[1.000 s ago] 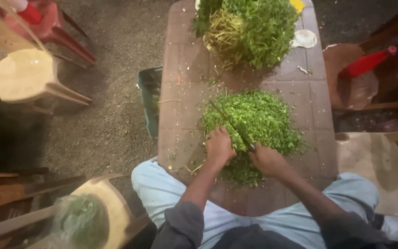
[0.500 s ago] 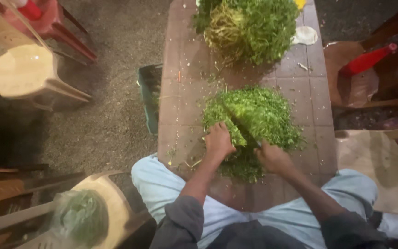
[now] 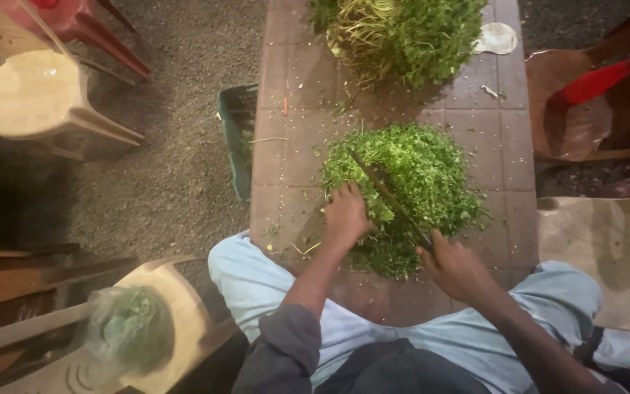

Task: The person chops bundles of green herbs with a knife on a table, occasionally moving chopped pieces aside and reaching for more bundles from a pile.

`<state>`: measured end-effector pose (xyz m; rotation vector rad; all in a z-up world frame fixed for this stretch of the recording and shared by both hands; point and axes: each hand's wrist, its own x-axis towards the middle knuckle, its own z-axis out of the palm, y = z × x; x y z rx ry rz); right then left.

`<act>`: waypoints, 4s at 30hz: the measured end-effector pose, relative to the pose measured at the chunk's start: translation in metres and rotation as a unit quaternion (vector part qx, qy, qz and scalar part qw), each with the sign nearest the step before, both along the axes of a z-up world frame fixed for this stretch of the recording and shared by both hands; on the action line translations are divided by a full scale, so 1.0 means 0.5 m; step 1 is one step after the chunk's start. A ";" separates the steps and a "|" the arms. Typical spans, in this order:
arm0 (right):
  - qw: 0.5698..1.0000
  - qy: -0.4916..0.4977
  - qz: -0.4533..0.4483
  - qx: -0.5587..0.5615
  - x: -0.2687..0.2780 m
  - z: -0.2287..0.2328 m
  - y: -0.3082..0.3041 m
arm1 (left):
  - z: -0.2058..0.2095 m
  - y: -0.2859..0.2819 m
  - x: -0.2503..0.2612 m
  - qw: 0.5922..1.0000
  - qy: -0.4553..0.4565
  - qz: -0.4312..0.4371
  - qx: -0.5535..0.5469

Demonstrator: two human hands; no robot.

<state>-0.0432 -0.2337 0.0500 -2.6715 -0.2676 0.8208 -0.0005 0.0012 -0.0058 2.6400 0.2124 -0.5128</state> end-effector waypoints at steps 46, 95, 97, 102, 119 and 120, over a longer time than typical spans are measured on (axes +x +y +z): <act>0.993 -0.016 -0.117 0.019 -0.026 -0.091 -0.046 | 0.067 0.523 0.235 0.955 -0.138 0.262 -0.010; 0.985 0.049 -0.166 -0.014 -0.015 -0.131 -0.041 | -0.340 0.384 0.017 0.898 -0.321 0.256 -0.161; 0.985 0.046 -0.164 -0.010 -0.013 -0.134 -0.038 | -0.379 0.430 0.050 0.859 -0.274 0.379 -0.207; 0.990 0.022 -0.142 0.009 -0.011 -0.152 -0.043 | -0.408 0.565 0.161 0.791 -0.257 0.441 -0.336; 0.988 0.041 -0.138 -0.048 0.004 -0.150 -0.035 | -0.350 0.523 0.176 0.926 -0.259 0.239 -0.133; 0.988 0.034 -0.141 -0.044 0.004 -0.149 -0.033 | -0.355 0.540 0.206 0.914 -0.277 0.269 -0.121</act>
